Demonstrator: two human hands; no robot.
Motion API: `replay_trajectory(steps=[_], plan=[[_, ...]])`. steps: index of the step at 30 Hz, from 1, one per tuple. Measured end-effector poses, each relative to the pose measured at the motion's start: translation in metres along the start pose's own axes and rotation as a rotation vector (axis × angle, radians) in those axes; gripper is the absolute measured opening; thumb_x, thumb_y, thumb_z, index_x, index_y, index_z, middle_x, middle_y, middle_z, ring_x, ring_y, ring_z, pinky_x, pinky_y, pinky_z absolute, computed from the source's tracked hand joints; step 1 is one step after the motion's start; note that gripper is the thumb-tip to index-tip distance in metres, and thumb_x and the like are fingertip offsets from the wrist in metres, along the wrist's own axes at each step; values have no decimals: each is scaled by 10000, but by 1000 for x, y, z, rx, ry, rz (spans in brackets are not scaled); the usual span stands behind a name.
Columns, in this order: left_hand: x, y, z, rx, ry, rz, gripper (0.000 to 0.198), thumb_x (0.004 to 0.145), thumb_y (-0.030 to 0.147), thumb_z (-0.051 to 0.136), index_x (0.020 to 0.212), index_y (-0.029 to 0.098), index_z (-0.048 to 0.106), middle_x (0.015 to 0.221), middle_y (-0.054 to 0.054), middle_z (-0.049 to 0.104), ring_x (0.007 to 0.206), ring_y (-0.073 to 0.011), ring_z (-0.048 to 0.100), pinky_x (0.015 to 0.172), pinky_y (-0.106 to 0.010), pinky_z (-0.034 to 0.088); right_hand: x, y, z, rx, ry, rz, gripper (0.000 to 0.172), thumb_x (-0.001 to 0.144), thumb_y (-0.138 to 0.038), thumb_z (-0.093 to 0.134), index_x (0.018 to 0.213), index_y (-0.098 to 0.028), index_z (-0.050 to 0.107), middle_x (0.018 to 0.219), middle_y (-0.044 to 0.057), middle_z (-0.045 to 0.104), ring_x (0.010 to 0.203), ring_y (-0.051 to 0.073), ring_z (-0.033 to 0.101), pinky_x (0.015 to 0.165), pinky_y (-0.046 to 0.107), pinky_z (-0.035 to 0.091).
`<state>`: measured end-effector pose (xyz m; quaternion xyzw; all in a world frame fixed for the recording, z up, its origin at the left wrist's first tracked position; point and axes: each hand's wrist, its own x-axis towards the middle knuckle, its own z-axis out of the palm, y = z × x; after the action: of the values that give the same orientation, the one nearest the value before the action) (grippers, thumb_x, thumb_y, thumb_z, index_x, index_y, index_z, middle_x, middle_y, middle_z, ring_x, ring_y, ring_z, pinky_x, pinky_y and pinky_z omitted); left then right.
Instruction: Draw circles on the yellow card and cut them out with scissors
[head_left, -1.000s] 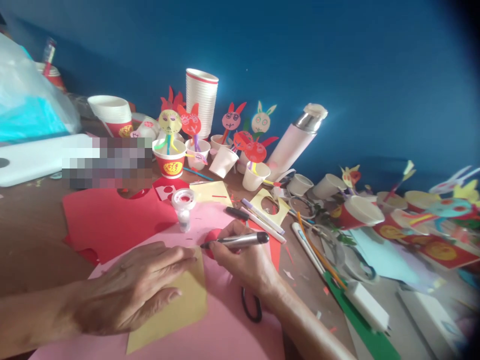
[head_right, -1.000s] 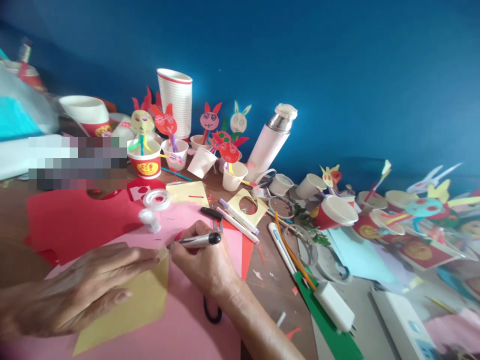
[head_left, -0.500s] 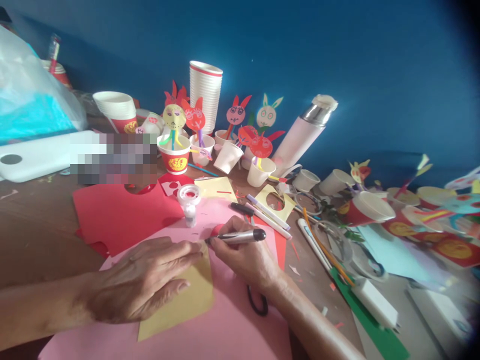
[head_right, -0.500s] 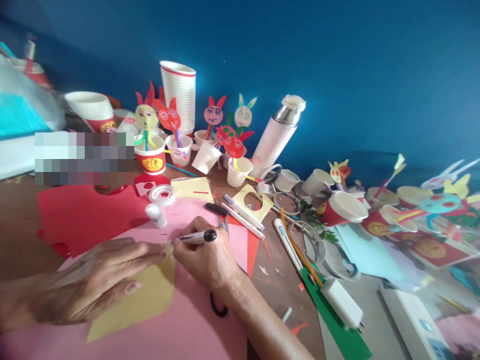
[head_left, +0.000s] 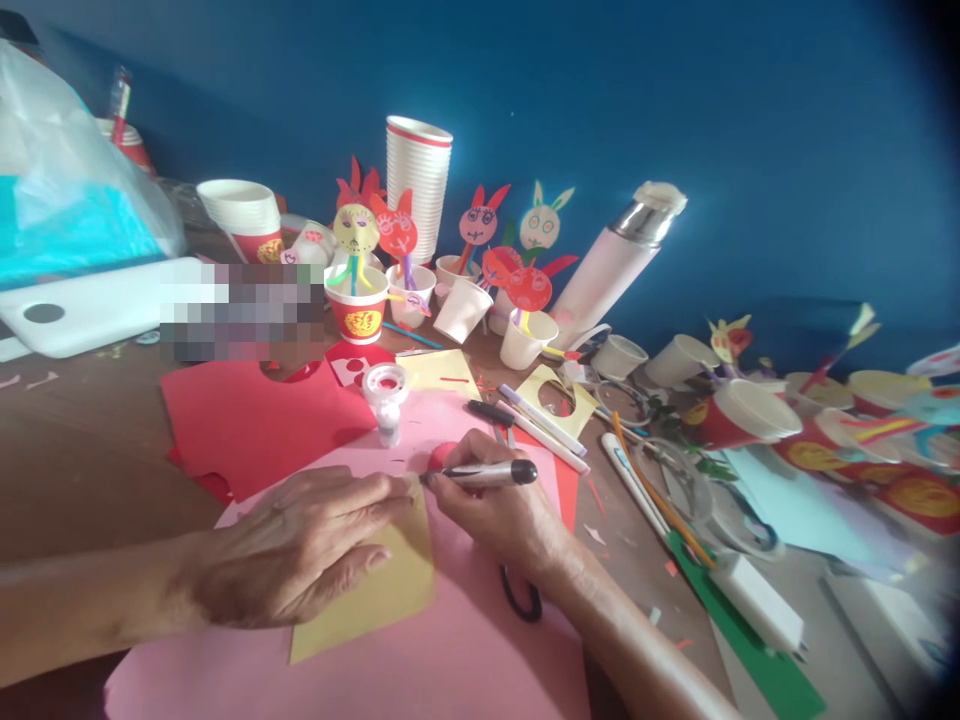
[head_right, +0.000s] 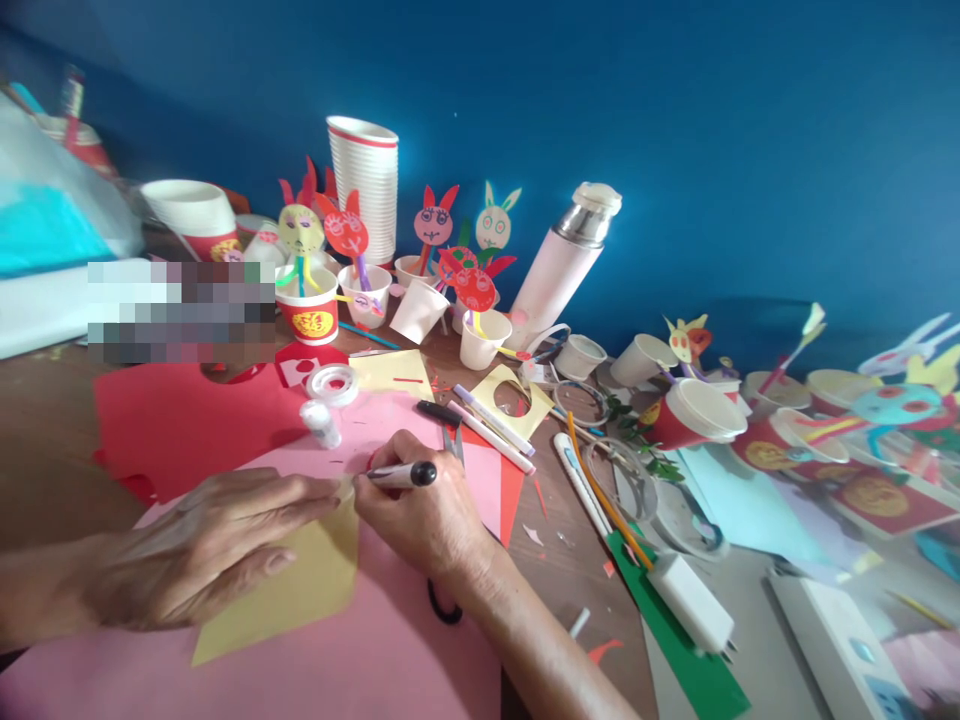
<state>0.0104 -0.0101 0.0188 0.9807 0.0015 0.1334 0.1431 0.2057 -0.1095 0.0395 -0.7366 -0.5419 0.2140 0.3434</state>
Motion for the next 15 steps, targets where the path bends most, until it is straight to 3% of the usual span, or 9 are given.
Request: replay_trajectory(steps=[9,15], plan=[[-4,-1,3,9,11,-15,350,885,222,403,1225,198,485,1209,-82,548,1027,-209,566,880,-302,452,-5,0,-1,-14,-19,-32,89,713,-210,592,662,-212,519,523,-52,556,481,106,507,479,192,385],[1,4,-3,30,18,-9,278,890,198,373,1119,185,531,1117,-87,582,928,-193,582,800,-285,458,-13,-1,1,-57,-9,-46,93,717,-207,585,669,-215,506,529,-56,573,466,101,509,466,184,365]])
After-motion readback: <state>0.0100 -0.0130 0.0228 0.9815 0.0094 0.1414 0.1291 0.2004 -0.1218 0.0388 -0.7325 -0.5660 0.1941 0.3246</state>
